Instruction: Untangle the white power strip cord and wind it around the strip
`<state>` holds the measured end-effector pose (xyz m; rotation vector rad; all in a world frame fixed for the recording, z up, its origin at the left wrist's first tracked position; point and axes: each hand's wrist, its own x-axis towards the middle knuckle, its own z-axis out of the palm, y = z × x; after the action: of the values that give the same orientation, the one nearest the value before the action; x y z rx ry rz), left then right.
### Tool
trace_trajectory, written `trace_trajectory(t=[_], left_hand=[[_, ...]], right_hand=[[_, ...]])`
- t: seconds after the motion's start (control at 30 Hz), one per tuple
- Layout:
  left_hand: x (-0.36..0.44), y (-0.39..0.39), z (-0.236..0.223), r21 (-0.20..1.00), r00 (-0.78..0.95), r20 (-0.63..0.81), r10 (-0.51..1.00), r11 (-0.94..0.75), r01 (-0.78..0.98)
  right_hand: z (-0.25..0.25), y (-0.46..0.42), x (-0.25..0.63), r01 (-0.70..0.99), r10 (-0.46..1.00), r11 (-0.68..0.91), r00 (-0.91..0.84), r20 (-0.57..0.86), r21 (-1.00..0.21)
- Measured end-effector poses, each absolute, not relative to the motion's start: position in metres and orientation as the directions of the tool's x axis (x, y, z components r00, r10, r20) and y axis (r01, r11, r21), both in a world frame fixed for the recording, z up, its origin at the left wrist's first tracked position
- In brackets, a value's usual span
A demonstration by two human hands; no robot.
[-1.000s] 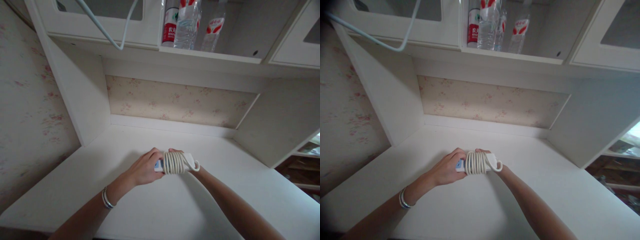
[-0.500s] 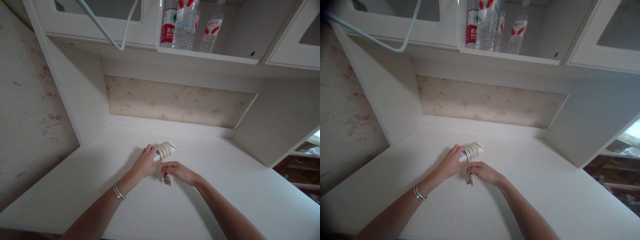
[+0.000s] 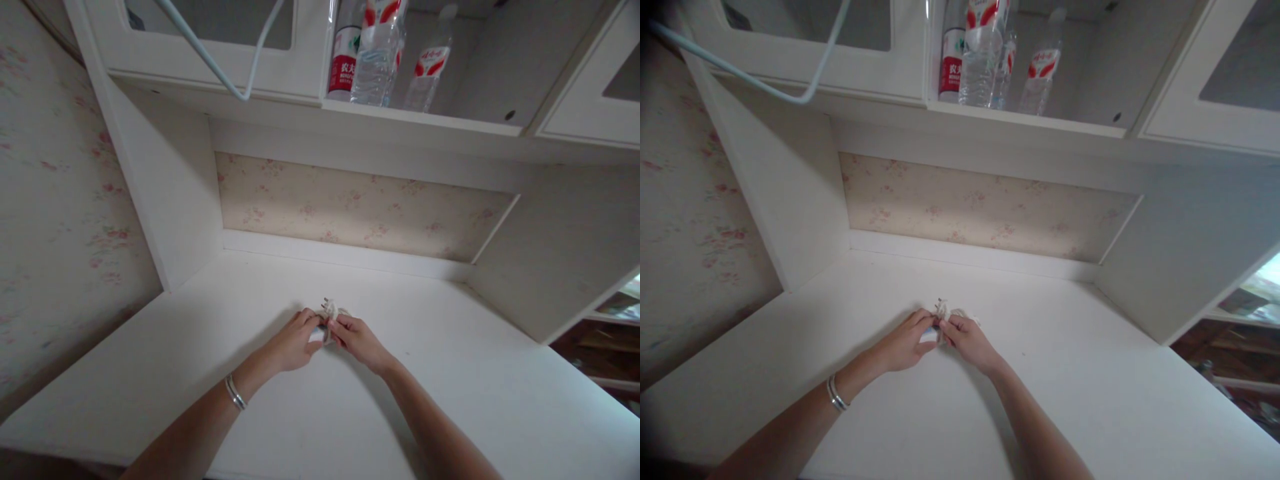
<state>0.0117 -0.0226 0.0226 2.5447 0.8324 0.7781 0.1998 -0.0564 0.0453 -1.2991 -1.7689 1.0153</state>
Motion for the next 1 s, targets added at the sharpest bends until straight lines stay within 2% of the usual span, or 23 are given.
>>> trace_trajectory(t=[0.07,0.17,0.37,0.6,0.87,1.0], left_hand=[[0.013,-0.025,0.023,0.474,0.661,0.418,0.623,-0.770,0.426],[0.016,-0.029,0.022,0.462,0.637,0.446,0.629,-0.771,0.438],[0.018,-0.033,0.014,0.429,0.622,0.450,0.640,-0.767,0.478],[0.026,-0.039,0.015,0.534,0.510,0.466,0.723,-0.690,0.489],[0.017,-0.049,0.012,0.609,0.571,0.435,0.696,-0.695,0.384],[0.019,-0.056,0.010,0.562,0.621,0.439,0.649,-0.738,0.373]], right_hand=[[0.042,-0.052,0.198,0.463,0.976,0.209,-0.157,0.152,-0.862],[0.037,-0.048,0.195,0.525,0.977,0.212,-0.118,0.176,-0.824],[0.030,-0.042,0.191,0.704,0.977,0.053,0.109,0.181,-0.708],[0.032,-0.050,0.177,0.847,0.935,0.151,0.045,0.351,-0.509],[0.041,-0.065,0.171,0.935,0.942,0.063,0.060,0.330,-0.350],[0.044,-0.076,0.169,0.967,0.945,0.017,0.069,0.320,-0.256]])
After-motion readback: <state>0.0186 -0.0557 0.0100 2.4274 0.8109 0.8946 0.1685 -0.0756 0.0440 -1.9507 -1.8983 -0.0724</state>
